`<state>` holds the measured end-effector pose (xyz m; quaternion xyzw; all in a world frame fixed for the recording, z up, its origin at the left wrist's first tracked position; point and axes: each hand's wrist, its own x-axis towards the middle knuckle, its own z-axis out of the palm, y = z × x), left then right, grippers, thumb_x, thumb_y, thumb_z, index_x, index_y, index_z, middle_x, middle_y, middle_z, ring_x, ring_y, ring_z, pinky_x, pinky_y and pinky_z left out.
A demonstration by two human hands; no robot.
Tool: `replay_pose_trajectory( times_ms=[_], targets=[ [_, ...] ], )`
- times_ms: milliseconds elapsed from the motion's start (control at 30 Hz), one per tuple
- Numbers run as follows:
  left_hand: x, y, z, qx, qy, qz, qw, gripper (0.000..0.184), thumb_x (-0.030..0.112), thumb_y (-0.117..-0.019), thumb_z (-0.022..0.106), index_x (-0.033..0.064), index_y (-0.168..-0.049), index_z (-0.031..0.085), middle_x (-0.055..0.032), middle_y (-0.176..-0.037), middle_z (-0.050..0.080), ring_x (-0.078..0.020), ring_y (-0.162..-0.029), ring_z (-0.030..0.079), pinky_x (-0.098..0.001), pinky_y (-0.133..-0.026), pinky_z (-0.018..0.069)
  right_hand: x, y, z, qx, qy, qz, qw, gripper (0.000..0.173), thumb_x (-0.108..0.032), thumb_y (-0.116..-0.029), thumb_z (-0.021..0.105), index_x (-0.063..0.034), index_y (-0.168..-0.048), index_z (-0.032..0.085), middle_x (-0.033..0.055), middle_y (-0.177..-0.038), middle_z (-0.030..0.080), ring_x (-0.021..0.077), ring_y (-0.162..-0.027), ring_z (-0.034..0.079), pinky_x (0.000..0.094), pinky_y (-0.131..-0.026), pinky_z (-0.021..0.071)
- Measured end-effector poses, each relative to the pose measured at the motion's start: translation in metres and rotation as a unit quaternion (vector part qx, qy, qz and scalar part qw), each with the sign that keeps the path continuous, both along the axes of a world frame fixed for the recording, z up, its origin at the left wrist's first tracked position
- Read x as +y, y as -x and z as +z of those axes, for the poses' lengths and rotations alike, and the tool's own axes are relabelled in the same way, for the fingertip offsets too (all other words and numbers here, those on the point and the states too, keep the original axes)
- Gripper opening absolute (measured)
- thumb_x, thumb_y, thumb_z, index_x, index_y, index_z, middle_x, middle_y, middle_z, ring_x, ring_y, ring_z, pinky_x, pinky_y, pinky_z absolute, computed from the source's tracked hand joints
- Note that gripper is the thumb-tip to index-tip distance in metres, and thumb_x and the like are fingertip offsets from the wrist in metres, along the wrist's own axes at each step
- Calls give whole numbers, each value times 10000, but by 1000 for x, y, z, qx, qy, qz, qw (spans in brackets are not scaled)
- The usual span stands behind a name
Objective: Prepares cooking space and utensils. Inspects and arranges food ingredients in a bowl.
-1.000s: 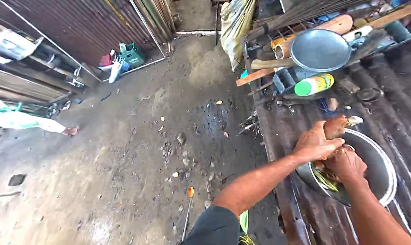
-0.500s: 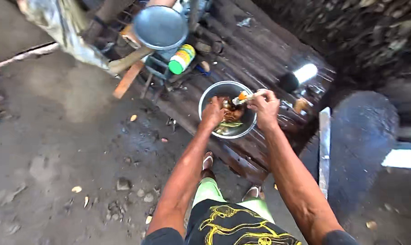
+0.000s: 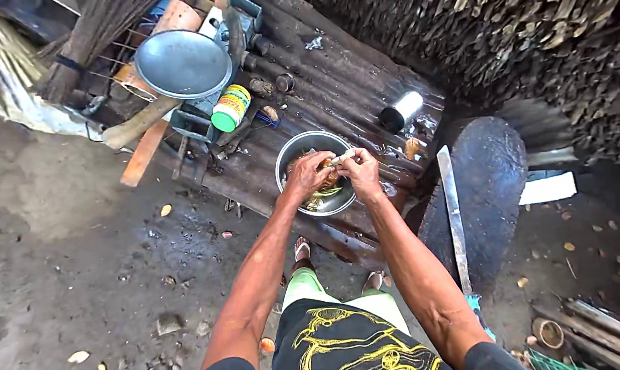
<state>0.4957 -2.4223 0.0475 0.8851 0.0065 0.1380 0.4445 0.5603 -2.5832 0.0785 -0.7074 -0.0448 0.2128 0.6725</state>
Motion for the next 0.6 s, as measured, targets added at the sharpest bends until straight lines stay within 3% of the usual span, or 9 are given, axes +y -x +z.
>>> replay_pose_trajectory(
  times_ms=[133, 233, 300, 400, 500, 533, 600],
  targets=[
    [5, -3, 4, 48, 148, 32, 987, 184, 106, -976, 658, 37, -1134, 724, -103, -1117, 739, -189, -1046, 705, -431, -981, 549, -7, 1, 1, -36, 11, -13, 999, 208, -64, -951, 656, -36, -1153, 617, 115, -958, 703, 200, -757, 721, 386, -730, 641],
    [9, -12, 6, 146, 261, 70, 952, 187, 147, -996, 646, 29, -1135, 687, -122, -1034, 725, -192, -898, 701, -428, -852, 578, -20, 5, 9, -56, 22, -1, 998, 218, -75, -955, 659, -61, -1168, 614, 116, -970, 700, 196, -771, 715, 378, -726, 634],
    [10, -21, 7, 219, 218, 71, 948, 239, 138, -1010, 625, 20, -1215, 660, -178, -1085, 705, -271, -952, 704, -489, -896, 573, -25, 5, 13, -54, 18, -21, 998, 211, -61, -942, 664, -45, -1148, 623, 118, -942, 700, 187, -749, 712, 363, -712, 632],
    [10, -25, 17, 272, 60, 41, 959, 471, 77, -995, 564, 15, -1459, 514, -247, -1390, 583, -400, -1288, 570, -591, -1092, 438, -31, 4, 16, -37, 11, -43, 998, 230, -47, -939, 671, -43, -1162, 614, 129, -942, 695, 196, -744, 716, 372, -705, 637],
    [8, 4, 21, 209, -65, 48, 975, 600, 140, -943, 681, 15, -1493, 473, -271, -1534, 431, -469, -1396, 439, -657, -1129, 380, -28, 14, 12, -3, -4, -38, 999, 394, -58, -949, 659, -39, -1326, 549, 180, -1077, 676, 254, -824, 708, 445, -730, 632],
    [3, 9, 24, 177, -77, 48, 980, 597, 185, -947, 679, 22, -1488, 487, -261, -1551, 425, -454, -1418, 427, -640, -1150, 366, -28, 16, 15, -5, -15, -49, 999, 413, -22, -941, 657, 13, -1336, 544, 216, -1132, 662, 280, -886, 707, 462, -776, 630],
    [-18, 10, 38, 117, -22, 30, 992, 505, 142, -976, 583, -65, -1431, 515, -290, -1488, 492, -403, -1403, 471, -529, -1179, 371, -40, 11, 28, -22, -33, -92, 995, 365, 32, -914, 666, 105, -1267, 608, 254, -1176, 676, 284, -995, 696, 435, -889, 594]
  ],
)
